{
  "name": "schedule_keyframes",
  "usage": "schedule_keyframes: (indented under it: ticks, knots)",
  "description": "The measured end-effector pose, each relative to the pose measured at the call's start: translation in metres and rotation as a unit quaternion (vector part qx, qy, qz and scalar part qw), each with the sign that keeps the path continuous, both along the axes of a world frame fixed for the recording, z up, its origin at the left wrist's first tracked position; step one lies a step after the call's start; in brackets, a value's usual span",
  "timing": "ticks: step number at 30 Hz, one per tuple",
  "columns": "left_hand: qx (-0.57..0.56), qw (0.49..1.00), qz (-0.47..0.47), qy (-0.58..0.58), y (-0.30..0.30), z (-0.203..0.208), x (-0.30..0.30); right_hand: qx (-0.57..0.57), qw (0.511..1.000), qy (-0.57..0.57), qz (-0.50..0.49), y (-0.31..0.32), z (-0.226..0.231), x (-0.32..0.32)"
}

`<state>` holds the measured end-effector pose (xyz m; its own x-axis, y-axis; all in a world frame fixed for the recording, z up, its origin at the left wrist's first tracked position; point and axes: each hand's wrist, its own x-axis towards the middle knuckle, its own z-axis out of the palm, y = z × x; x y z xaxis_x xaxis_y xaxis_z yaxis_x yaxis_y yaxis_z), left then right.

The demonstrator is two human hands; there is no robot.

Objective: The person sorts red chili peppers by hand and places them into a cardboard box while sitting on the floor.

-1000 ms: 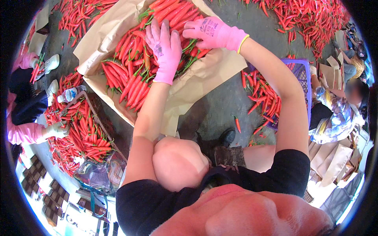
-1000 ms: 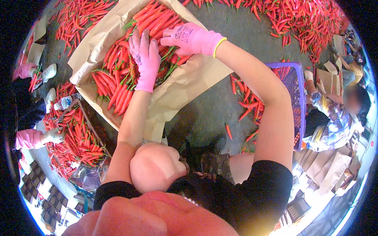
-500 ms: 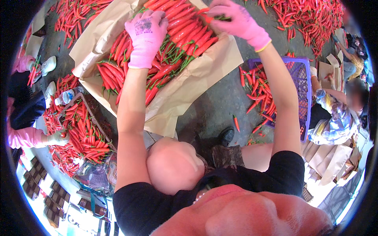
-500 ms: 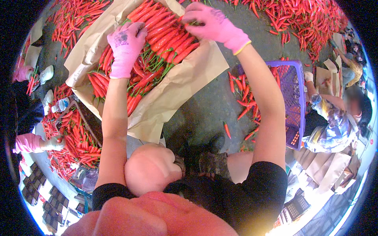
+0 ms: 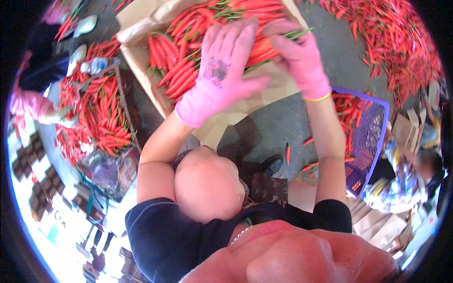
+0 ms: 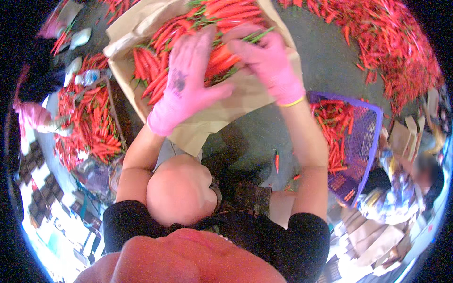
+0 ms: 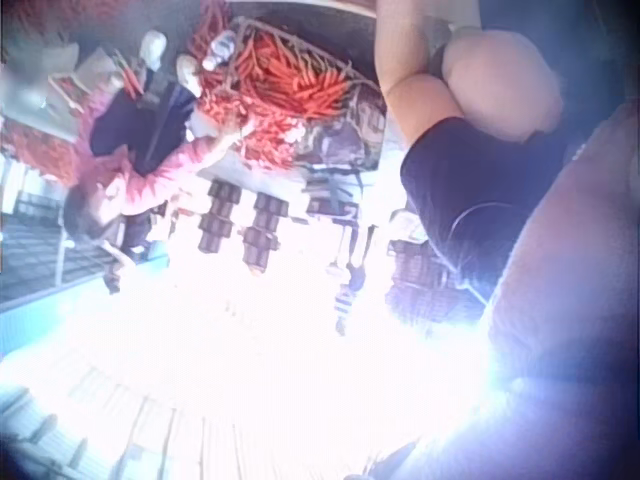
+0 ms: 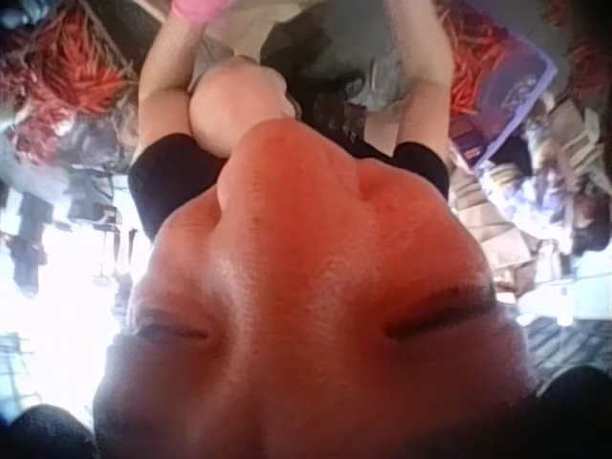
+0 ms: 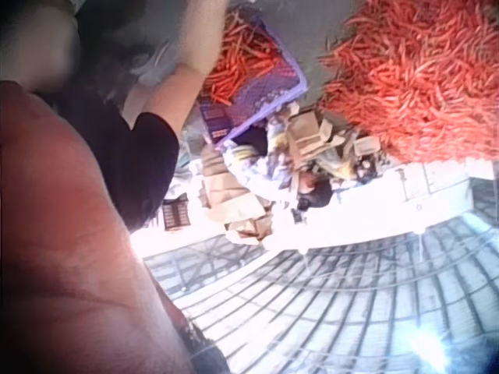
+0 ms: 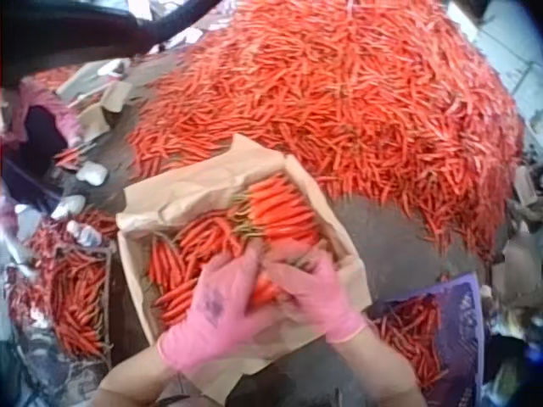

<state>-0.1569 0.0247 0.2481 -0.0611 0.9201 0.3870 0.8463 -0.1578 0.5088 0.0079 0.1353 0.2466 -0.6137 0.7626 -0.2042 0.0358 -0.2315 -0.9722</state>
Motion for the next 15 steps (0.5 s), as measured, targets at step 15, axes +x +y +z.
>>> schedule_keyframes:
  ticks: [15]
  knots:
    - [-0.055,0.961,0.062,0.264,-0.025,-0.082,-0.155,0.306,0.930,-0.201,0.031,0.057,-0.036,0.057]
